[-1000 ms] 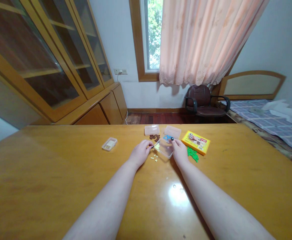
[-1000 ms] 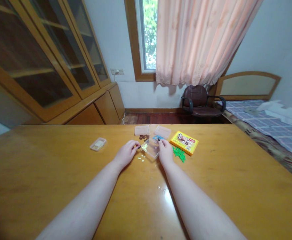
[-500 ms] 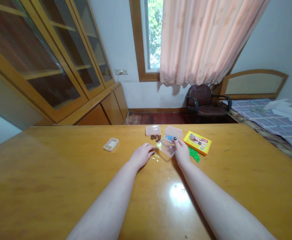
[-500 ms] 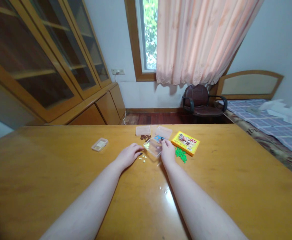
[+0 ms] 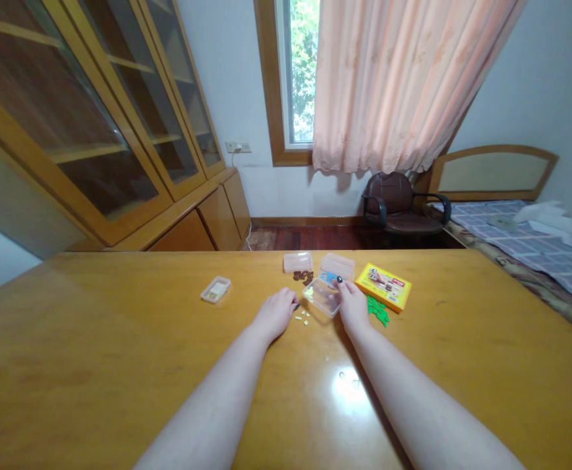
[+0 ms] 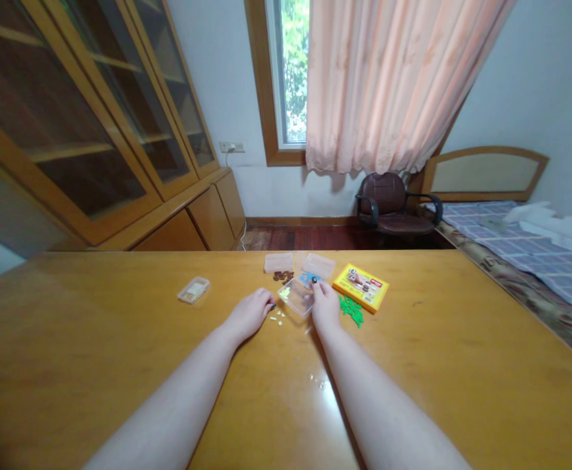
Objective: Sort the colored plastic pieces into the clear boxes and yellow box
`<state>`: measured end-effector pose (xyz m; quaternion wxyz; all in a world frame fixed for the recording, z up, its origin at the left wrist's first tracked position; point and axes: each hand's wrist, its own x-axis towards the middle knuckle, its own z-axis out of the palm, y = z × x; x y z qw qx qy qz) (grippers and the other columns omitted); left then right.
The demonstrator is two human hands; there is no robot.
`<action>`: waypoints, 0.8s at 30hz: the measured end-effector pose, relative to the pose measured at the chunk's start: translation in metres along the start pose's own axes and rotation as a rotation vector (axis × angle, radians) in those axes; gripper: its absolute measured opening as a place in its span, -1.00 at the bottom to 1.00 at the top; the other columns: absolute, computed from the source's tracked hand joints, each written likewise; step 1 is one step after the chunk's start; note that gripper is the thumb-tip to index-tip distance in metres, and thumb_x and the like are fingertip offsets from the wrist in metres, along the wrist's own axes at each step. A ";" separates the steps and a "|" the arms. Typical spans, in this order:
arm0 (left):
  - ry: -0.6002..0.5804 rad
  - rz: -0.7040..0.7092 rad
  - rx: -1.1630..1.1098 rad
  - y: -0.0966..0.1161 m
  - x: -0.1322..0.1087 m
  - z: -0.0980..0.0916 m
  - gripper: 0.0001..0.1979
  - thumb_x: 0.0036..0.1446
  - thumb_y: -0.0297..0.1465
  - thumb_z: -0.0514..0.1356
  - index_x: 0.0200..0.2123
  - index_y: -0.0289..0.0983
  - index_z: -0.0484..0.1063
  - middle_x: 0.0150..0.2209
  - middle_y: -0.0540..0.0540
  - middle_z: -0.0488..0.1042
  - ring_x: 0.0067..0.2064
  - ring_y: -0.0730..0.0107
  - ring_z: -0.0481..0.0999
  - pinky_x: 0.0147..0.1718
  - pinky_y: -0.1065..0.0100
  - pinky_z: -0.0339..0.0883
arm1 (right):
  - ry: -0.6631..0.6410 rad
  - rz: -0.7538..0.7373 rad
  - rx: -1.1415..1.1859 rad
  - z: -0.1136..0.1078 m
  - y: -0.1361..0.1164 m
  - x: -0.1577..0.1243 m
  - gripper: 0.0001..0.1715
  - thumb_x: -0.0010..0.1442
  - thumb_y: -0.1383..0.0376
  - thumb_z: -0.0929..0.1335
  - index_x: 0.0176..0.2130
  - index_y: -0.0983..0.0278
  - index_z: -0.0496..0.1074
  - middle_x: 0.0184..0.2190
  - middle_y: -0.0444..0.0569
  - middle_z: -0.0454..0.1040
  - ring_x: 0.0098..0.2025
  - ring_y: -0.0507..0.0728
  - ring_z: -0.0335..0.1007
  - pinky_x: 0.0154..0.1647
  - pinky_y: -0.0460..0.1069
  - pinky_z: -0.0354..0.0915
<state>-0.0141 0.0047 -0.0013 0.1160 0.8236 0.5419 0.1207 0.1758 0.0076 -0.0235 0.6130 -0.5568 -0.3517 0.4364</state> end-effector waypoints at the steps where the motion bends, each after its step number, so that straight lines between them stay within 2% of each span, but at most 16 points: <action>1: 0.004 -0.008 -0.008 -0.001 0.001 0.001 -0.88 0.13 -0.38 0.02 -0.31 -0.24 0.34 -0.29 -0.07 0.36 -0.28 0.37 0.38 -0.30 0.38 0.19 | -0.008 -0.008 0.000 0.000 0.001 0.000 -0.51 -0.05 -0.04 0.30 -0.30 0.30 0.46 -0.42 -0.03 0.51 -0.54 0.08 0.35 -0.49 -0.04 0.25; 4: 0.062 -0.080 -0.083 -0.004 0.004 0.003 -0.89 0.13 -0.42 0.02 -0.32 -0.25 0.33 -0.30 -0.07 0.36 -0.28 0.37 0.38 -0.29 0.37 0.22 | -0.029 -0.018 -0.013 -0.001 0.002 0.001 -0.52 -0.04 -0.03 0.29 -0.31 0.30 0.45 -0.42 -0.03 0.51 -0.53 0.08 0.34 -0.49 -0.04 0.25; 6: 0.178 -0.126 -0.158 -0.004 0.005 0.000 -0.88 0.13 -0.45 0.00 -0.31 -0.26 0.32 -0.27 -0.09 0.36 -0.24 0.37 0.38 -0.25 0.36 0.24 | -0.039 -0.023 -0.047 -0.001 0.002 0.000 -0.54 -0.03 -0.02 0.28 -0.33 0.29 0.45 -0.46 -0.04 0.49 -0.53 0.09 0.33 -0.50 -0.04 0.24; 8: 0.338 -0.112 -0.225 -0.001 0.005 -0.004 -0.87 0.15 -0.45 -0.02 -0.29 -0.27 0.30 -0.25 -0.10 0.35 -0.20 0.38 0.37 -0.20 0.35 0.24 | -0.069 -0.051 -0.104 0.000 0.000 -0.002 -0.56 -0.01 -0.01 0.28 -0.35 0.29 0.44 -0.50 -0.06 0.47 -0.52 0.09 0.33 -0.49 -0.05 0.23; 10: 0.428 -0.037 -0.263 0.003 0.003 -0.009 -0.86 0.16 -0.44 -0.04 -0.29 -0.26 0.30 -0.26 -0.08 0.35 -0.19 0.39 0.36 -0.17 0.35 0.24 | -0.120 -0.101 -0.154 0.002 -0.002 -0.006 -0.58 0.00 0.00 0.28 -0.38 0.29 0.44 -0.51 -0.07 0.47 -0.49 0.09 0.33 -0.46 -0.05 0.23; 14: 0.313 0.100 -0.258 0.012 -0.003 -0.011 -0.83 0.13 -0.40 0.02 -0.20 -0.21 0.32 -0.21 -0.05 0.37 -0.16 0.38 0.36 -0.14 0.34 0.25 | -0.204 -0.128 -0.114 0.005 -0.005 -0.011 -0.60 0.00 0.01 0.28 -0.39 0.29 0.43 -0.45 -0.06 0.48 -0.47 0.08 0.33 -0.44 -0.06 0.24; 17: 0.310 0.067 -0.265 0.012 -0.003 -0.011 -0.78 0.12 -0.42 0.02 -0.13 -0.20 0.29 -0.19 -0.06 0.36 -0.16 0.38 0.36 -0.14 0.34 0.25 | -0.158 -0.090 -0.072 0.005 -0.005 -0.009 -0.57 -0.03 -0.01 0.29 -0.36 0.28 0.44 -0.44 -0.05 0.50 -0.49 0.08 0.34 -0.47 -0.06 0.24; 20: 0.308 0.001 -0.251 0.008 -0.001 -0.012 -0.85 0.14 -0.41 0.00 -0.24 -0.24 0.31 -0.26 -0.06 0.36 -0.22 0.38 0.36 -0.21 0.35 0.26 | -0.065 -0.037 -0.037 0.003 -0.003 -0.004 -0.54 -0.05 -0.03 0.30 -0.35 0.29 0.44 -0.45 -0.05 0.50 -0.53 0.08 0.34 -0.50 -0.05 0.24; 24: 0.102 0.051 -0.188 0.002 0.001 -0.011 -0.88 0.11 -0.37 0.03 -0.34 -0.24 0.34 -0.31 -0.05 0.37 -0.27 0.38 0.37 -0.28 0.37 0.24 | -0.014 -0.010 0.031 0.001 -0.004 -0.001 -0.56 -0.07 -0.02 0.32 -0.35 0.29 0.44 -0.44 -0.06 0.50 -0.54 0.07 0.35 -0.51 -0.06 0.24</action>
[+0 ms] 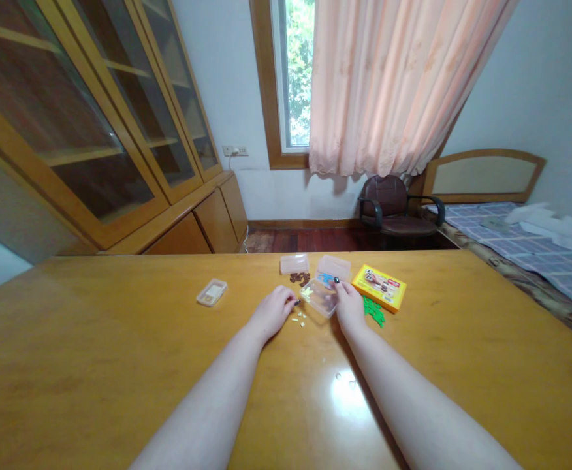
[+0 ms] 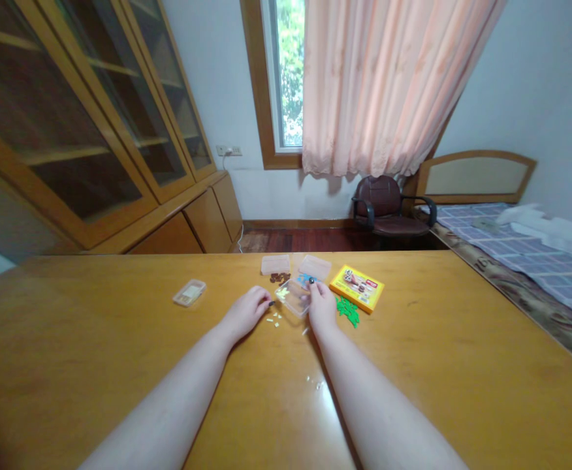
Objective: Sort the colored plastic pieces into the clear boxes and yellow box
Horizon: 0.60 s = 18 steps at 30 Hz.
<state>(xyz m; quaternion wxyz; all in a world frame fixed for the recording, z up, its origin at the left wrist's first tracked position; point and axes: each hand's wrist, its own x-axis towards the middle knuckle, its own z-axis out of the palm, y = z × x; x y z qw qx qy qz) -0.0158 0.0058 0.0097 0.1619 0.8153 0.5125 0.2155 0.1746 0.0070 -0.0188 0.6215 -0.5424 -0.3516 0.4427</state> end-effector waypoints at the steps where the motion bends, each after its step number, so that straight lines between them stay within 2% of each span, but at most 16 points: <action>1: -0.057 0.024 0.006 -0.001 0.000 0.001 -0.89 0.09 -0.37 0.05 -0.34 -0.23 0.35 -0.31 -0.04 0.38 -0.28 0.39 0.37 -0.28 0.38 0.24 | 0.003 0.010 0.013 0.000 -0.001 0.000 -0.56 -0.07 -0.02 0.32 -0.35 0.29 0.44 -0.45 -0.06 0.50 -0.54 0.06 0.34 -0.52 -0.06 0.24; 3: -0.132 0.074 0.014 -0.002 -0.001 0.002 -0.90 0.05 -0.37 0.10 -0.32 -0.20 0.36 -0.32 -0.01 0.40 -0.28 0.39 0.37 -0.29 0.40 0.22 | 0.008 0.034 0.027 0.000 -0.004 -0.002 -0.54 -0.07 -0.02 0.32 -0.33 0.29 0.44 -0.48 -0.06 0.49 -0.55 0.07 0.34 -0.54 -0.06 0.22; 5: -0.150 0.107 0.030 -0.002 -0.002 0.003 -0.89 0.03 -0.37 0.12 -0.31 -0.19 0.36 -0.31 -0.01 0.40 -0.28 0.39 0.38 -0.29 0.40 0.21 | 0.016 0.042 0.020 0.001 -0.006 -0.003 -0.53 -0.07 -0.02 0.32 -0.31 0.30 0.44 -0.51 -0.06 0.49 -0.56 0.07 0.34 -0.55 -0.07 0.21; 15: -0.106 0.021 0.106 -0.001 0.001 0.014 -0.92 0.07 -0.40 0.08 -0.38 -0.22 0.36 -0.35 -0.03 0.39 -0.32 0.38 0.38 -0.31 0.38 0.22 | -0.016 0.021 -0.049 0.000 -0.005 -0.004 -0.52 -0.06 -0.03 0.30 -0.33 0.30 0.44 -0.41 -0.01 0.50 -0.52 0.08 0.34 -0.50 -0.05 0.25; 18: -0.008 -0.026 0.007 -0.002 0.003 0.013 -0.91 0.09 -0.42 0.05 -0.37 -0.24 0.35 -0.33 -0.04 0.37 -0.28 0.38 0.37 -0.26 0.37 0.24 | 0.003 0.003 -0.054 -0.001 -0.003 -0.002 -0.51 -0.06 -0.03 0.30 -0.31 0.29 0.44 -0.44 -0.03 0.50 -0.52 0.09 0.35 -0.49 -0.05 0.24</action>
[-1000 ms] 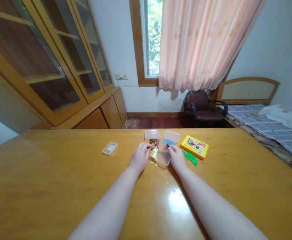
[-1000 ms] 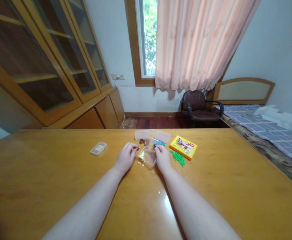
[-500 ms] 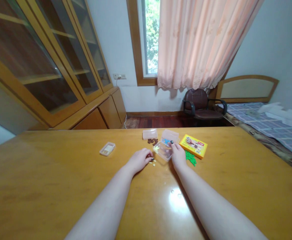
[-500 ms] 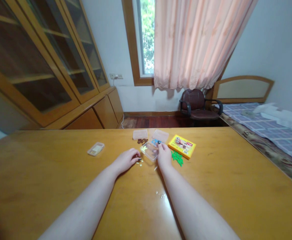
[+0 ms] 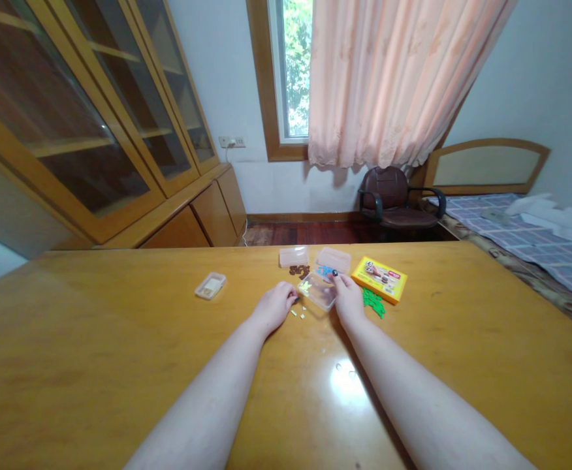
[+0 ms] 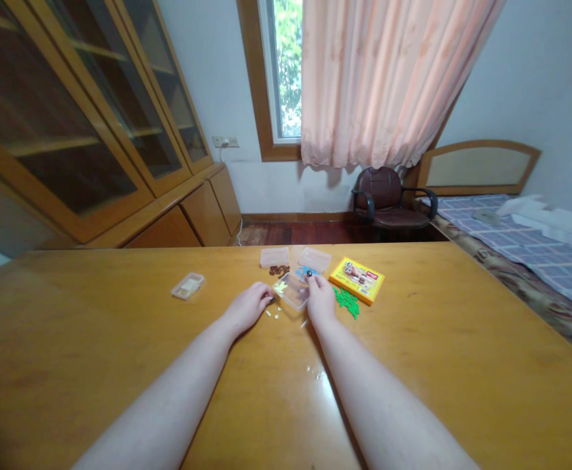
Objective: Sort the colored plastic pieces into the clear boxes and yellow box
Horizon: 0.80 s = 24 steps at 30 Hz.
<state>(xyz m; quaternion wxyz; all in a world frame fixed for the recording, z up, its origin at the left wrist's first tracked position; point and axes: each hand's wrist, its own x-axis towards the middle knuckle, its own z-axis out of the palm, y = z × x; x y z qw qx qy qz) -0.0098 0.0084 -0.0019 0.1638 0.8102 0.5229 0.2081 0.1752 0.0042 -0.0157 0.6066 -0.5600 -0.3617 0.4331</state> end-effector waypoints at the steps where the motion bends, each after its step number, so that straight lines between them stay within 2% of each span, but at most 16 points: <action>1: 0.071 -0.013 -0.044 0.000 0.000 -0.002 -0.91 0.10 -0.43 0.04 -0.36 -0.24 0.33 -0.32 -0.05 0.37 -0.26 0.38 0.37 -0.24 0.37 0.25 | 0.006 -0.002 0.001 0.000 0.000 0.000 -0.51 -0.06 -0.04 0.30 -0.30 0.29 0.45 -0.45 -0.03 0.49 -0.52 0.09 0.35 -0.49 -0.05 0.24; 5: 0.451 -0.066 -0.133 0.001 -0.004 -0.013 -0.90 0.15 -0.41 -0.01 -0.32 -0.24 0.28 -0.29 -0.07 0.33 -0.24 0.39 0.34 -0.20 0.34 0.25 | -0.036 -0.004 -0.046 0.000 0.002 0.000 -0.54 -0.06 -0.03 0.29 -0.37 0.29 0.45 -0.49 -0.06 0.48 -0.52 0.09 0.33 -0.50 -0.06 0.22; 7: 0.548 -0.075 -0.139 0.004 -0.006 -0.016 -0.89 0.16 -0.40 -0.02 -0.31 -0.24 0.27 -0.29 -0.08 0.32 -0.28 0.40 0.34 -0.23 0.35 0.26 | -0.091 -0.042 -0.117 0.002 0.003 -0.001 -0.61 -0.07 0.00 0.30 -0.43 0.27 0.45 -0.52 -0.09 0.46 -0.51 0.08 0.31 -0.49 -0.06 0.22; 9: 0.499 -0.021 -0.147 0.007 -0.007 -0.016 -0.89 0.16 -0.41 -0.02 -0.30 -0.24 0.28 -0.28 -0.07 0.33 -0.25 0.41 0.34 -0.21 0.36 0.26 | -0.132 -0.087 -0.177 0.003 0.004 -0.002 -0.65 -0.06 0.04 0.31 -0.47 0.27 0.45 -0.55 -0.11 0.44 -0.50 0.07 0.30 -0.48 -0.07 0.20; 13: 0.256 0.085 -0.136 0.013 -0.006 -0.011 -0.81 0.12 -0.42 0.04 -0.16 -0.21 0.30 -0.16 -0.07 0.34 -0.10 0.36 0.33 -0.10 0.33 0.23 | -0.139 -0.046 -0.083 0.003 0.004 -0.002 -0.64 -0.05 0.04 0.30 -0.45 0.28 0.44 -0.51 -0.09 0.47 -0.52 0.07 0.31 -0.48 -0.06 0.23; 17: 0.213 0.024 -0.120 0.011 -0.004 -0.012 -0.86 0.13 -0.40 0.02 -0.26 -0.24 0.33 -0.25 -0.06 0.36 -0.20 0.37 0.36 -0.19 0.33 0.26 | -0.030 0.044 0.045 0.002 0.002 0.001 -0.57 -0.07 0.00 0.30 -0.35 0.28 0.44 -0.39 -0.02 0.51 -0.55 0.07 0.34 -0.51 -0.04 0.25; 24: 0.092 0.100 -0.112 0.006 -0.002 -0.007 -0.90 0.10 -0.39 0.06 -0.35 -0.24 0.37 -0.29 -0.03 0.38 -0.23 0.40 0.36 -0.21 0.38 0.25 | 0.027 0.045 0.063 0.001 -0.001 0.000 -0.56 -0.07 0.00 0.32 -0.32 0.28 0.45 -0.42 -0.04 0.52 -0.53 0.08 0.37 -0.53 -0.06 0.22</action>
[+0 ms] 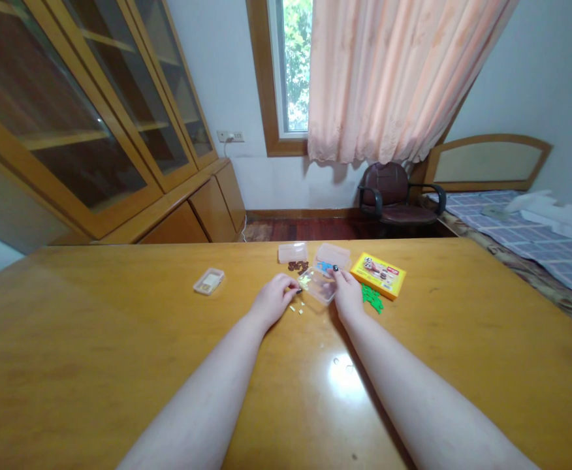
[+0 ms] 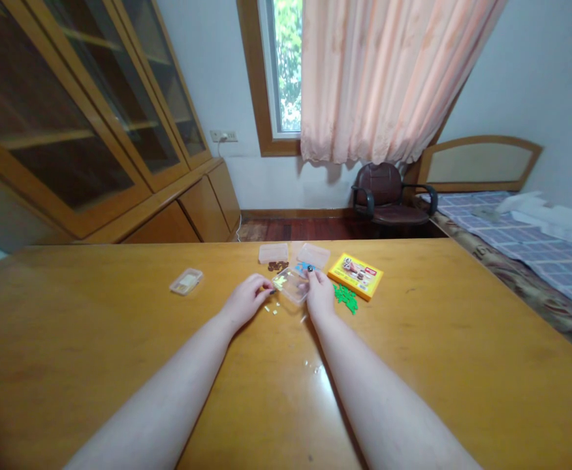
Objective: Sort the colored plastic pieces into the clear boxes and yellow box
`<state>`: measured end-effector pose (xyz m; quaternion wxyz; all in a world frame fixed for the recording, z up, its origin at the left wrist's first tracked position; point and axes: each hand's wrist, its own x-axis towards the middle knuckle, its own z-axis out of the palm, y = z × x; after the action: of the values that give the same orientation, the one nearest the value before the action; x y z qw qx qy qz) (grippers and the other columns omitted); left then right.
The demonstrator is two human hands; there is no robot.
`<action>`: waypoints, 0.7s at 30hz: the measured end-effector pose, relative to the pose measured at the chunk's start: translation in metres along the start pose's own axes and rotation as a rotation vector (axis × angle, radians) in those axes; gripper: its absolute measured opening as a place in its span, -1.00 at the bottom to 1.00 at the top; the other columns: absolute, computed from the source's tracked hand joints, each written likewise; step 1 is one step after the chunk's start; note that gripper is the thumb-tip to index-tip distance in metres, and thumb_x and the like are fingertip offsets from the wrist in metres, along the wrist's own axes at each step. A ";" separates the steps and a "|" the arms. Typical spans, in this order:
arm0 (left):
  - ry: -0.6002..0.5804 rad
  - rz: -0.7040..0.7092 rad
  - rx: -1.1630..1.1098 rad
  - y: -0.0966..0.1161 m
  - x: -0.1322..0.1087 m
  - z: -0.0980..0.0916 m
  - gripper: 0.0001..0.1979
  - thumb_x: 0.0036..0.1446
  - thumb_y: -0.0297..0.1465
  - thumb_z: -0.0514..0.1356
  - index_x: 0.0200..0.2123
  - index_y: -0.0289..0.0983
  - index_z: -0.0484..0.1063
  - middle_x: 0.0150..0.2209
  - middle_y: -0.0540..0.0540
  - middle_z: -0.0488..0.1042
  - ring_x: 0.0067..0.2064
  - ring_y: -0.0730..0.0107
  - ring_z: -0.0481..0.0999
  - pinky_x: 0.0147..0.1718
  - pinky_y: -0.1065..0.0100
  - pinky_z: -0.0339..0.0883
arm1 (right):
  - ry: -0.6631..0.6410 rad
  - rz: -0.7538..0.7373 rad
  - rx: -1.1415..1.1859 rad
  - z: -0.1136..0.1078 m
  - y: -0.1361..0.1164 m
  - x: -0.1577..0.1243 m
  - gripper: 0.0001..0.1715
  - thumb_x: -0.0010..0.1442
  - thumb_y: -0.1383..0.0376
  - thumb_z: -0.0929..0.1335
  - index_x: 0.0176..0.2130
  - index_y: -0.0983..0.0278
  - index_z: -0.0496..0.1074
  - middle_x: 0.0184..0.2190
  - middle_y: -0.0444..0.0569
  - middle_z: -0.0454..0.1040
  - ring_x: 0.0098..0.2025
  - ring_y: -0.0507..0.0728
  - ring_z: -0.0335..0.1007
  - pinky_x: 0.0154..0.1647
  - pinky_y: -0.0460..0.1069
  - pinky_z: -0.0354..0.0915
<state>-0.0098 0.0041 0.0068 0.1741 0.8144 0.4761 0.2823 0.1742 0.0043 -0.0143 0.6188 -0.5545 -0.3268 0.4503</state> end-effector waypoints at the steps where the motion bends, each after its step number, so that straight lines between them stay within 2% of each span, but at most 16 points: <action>1: -0.032 -0.007 0.006 -0.001 0.000 0.001 -0.90 0.09 -0.38 0.08 -0.37 -0.24 0.37 -0.30 -0.03 0.38 -0.24 0.40 0.36 -0.22 0.38 0.25 | 0.007 0.003 0.001 0.000 0.000 0.000 -0.57 -0.07 0.00 0.32 -0.32 0.28 0.45 -0.43 -0.05 0.51 -0.53 0.08 0.37 -0.53 -0.06 0.22; 5: -0.181 0.020 0.027 -0.002 0.000 0.005 -0.92 0.03 -0.36 0.15 -0.39 -0.23 0.40 -0.32 -0.03 0.40 -0.27 0.38 0.37 -0.23 0.37 0.25 | -0.004 0.007 0.020 0.000 0.000 -0.001 -0.59 -0.06 0.02 0.32 -0.33 0.28 0.44 -0.47 -0.06 0.50 -0.53 0.09 0.36 -0.53 -0.06 0.22; 8: -0.220 0.050 0.038 -0.003 0.000 0.007 -0.92 0.00 -0.34 0.17 -0.41 -0.22 0.41 -0.34 -0.03 0.41 -0.28 0.39 0.38 -0.24 0.38 0.24 | -0.014 -0.003 0.036 0.000 0.000 -0.001 -0.61 -0.06 0.03 0.33 -0.34 0.28 0.43 -0.46 -0.06 0.49 -0.52 0.08 0.36 -0.53 -0.07 0.22; 14: -0.196 0.012 0.078 -0.005 0.000 0.007 -0.93 0.04 -0.39 0.13 -0.41 -0.24 0.40 -0.34 -0.04 0.40 -0.28 0.39 0.38 -0.25 0.39 0.23 | -0.016 0.009 0.032 0.001 -0.001 -0.001 -0.59 -0.06 0.02 0.32 -0.33 0.28 0.44 -0.40 -0.05 0.51 -0.52 0.08 0.36 -0.50 -0.05 0.24; 21: -0.063 -0.185 0.224 -0.017 0.002 0.009 -0.90 0.08 -0.40 0.10 -0.36 -0.26 0.40 -0.30 -0.07 0.40 -0.24 0.37 0.38 -0.23 0.37 0.23 | -0.069 -0.039 -0.064 0.002 0.002 0.000 -0.62 -0.05 0.03 0.31 -0.38 0.28 0.43 -0.47 -0.08 0.47 -0.55 0.06 0.32 -0.48 -0.05 0.22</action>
<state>-0.0145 0.0139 -0.0091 0.1222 0.7898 0.5721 0.1846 0.1714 0.0050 -0.0161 0.5976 -0.5517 -0.3732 0.4463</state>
